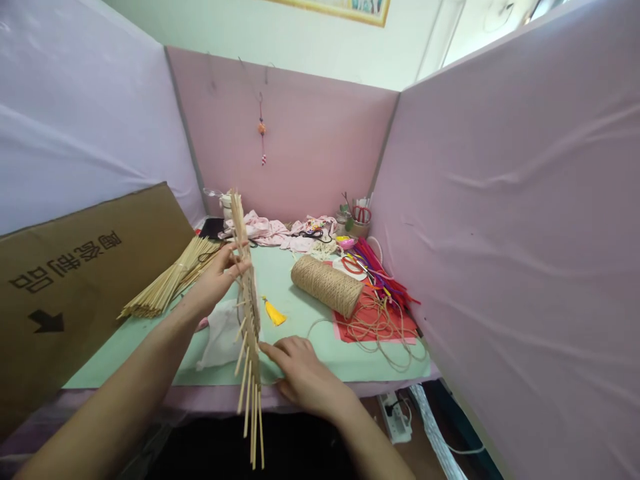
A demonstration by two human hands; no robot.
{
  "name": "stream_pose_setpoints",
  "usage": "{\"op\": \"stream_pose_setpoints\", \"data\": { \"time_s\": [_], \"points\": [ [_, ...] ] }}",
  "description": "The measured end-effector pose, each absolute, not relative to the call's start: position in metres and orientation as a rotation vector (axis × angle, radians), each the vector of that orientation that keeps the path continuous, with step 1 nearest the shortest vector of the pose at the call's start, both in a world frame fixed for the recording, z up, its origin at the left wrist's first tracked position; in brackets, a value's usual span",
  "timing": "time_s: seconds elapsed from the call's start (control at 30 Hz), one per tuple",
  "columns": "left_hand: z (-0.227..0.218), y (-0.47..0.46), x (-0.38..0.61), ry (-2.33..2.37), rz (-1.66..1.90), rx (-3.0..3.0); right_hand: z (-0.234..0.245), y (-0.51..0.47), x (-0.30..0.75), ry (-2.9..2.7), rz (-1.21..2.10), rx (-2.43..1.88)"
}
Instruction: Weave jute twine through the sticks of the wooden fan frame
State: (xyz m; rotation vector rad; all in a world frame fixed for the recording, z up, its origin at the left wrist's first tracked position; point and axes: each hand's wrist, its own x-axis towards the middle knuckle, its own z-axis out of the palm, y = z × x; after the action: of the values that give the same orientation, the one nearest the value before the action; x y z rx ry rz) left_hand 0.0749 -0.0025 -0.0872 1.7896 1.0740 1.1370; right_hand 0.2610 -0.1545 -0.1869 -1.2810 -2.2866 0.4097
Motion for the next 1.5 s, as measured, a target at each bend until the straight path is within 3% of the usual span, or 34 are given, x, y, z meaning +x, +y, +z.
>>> {"op": "stream_pose_setpoints", "data": {
  "time_s": [0.17, 0.27, 0.37, 0.63, 0.8, 1.03, 1.27, 1.5],
  "points": [
    [-0.090, -0.003, 0.070, 1.088, 1.184, 1.829, -0.151, -0.160, 0.352, -1.946, 0.496, -1.439],
    [-0.091, -0.004, 0.070, 1.114, 1.218, 1.833, -0.153, -0.132, 0.398, -1.556, 0.225, -1.650],
    [-0.092, -0.005, 0.071, 1.142, 1.220, 1.810, -0.166, -0.105, 0.418, -1.619, 0.336, -1.717],
    [-0.096, -0.003, 0.069, 1.133, 1.234, 1.848, -0.173, -0.078, 0.411, -1.496, 0.321, -1.639],
    [-0.096, -0.003, 0.067, 1.089, 1.226, 1.832, -0.114, -0.033, 0.398, -1.589, 0.140, -1.723],
    [-0.095, -0.001, 0.068, 1.095, 1.225, 1.822, -0.034, 0.066, 0.381, -1.744, 0.143, -1.841],
    [-0.092, -0.003, 0.077, 1.075, 1.240, 1.811, -0.042, 0.144, 0.344, -2.005, -0.010, -1.991],
    [-0.100, 0.001, 0.086, 1.078, 1.310, 1.838, -0.049, 0.130, 0.353, -1.997, -0.087, -2.071]
  ]
}}
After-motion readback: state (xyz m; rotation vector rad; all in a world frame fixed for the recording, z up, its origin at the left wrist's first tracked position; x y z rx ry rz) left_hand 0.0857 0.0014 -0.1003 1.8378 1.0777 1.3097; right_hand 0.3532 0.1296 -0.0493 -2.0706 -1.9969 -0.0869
